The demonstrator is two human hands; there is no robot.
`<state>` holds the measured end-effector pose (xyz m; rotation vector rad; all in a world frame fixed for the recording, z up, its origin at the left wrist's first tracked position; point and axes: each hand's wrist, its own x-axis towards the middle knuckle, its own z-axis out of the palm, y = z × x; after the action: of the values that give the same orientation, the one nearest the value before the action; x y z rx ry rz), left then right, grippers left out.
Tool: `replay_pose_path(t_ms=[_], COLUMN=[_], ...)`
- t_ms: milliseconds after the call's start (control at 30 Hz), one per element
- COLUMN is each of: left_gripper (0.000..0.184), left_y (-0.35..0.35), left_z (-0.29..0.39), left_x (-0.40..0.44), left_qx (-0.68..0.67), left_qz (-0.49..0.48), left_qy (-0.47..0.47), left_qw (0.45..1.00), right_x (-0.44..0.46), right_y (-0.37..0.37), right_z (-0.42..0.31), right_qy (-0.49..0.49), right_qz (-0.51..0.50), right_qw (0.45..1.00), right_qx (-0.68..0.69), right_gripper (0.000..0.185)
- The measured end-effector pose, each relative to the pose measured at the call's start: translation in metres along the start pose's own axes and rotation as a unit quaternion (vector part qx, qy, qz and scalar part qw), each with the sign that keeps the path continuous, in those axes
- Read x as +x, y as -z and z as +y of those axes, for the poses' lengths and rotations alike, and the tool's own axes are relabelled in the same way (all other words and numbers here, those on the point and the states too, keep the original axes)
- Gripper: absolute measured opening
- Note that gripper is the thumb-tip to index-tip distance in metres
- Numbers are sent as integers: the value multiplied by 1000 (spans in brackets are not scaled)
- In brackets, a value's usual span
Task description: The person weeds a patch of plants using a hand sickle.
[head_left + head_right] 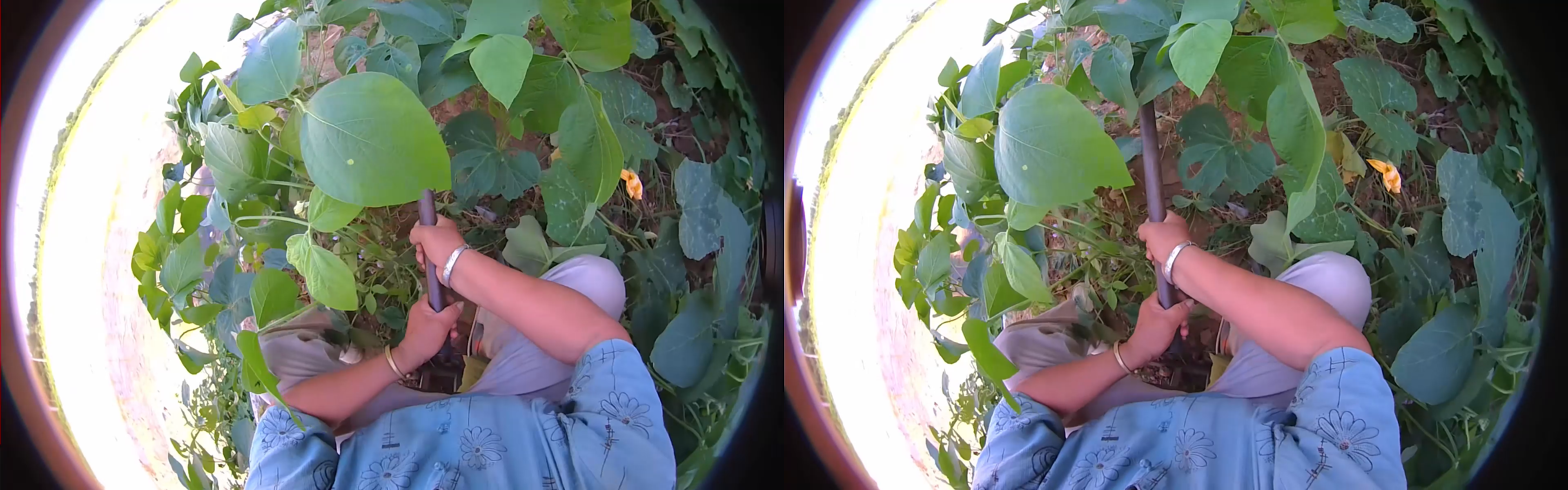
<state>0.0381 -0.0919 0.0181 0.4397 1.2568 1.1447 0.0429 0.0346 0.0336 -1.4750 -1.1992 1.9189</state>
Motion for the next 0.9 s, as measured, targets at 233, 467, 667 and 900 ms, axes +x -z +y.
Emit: replay_pose_path(t_ms=[233, 467, 667, 900], left_gripper=[11, 14, 24, 17], left_y=[9, -2, -5, -9], left_z=[4, -47, -39, -12], left_x=[31, -20, -34, -23], left_qx=[59, -95, -4, -10], left_qz=[62, 25, 41, 16], left_qy=[-69, 244, 194, 109], left_qw=[994, 965, 980, 994], right_x=[18, 15, 25, 16], right_y=[-5, 18, 11, 0], right_z=[-7, 85, 106, 43], right_qy=[101, -132, -184, -135], right_qz=[-11, -52, -41, 97], right_qw=[995, 952, 965, 980], right_qx=[-11, -272, -182, -114], right_gripper=[15, 18, 17, 13])
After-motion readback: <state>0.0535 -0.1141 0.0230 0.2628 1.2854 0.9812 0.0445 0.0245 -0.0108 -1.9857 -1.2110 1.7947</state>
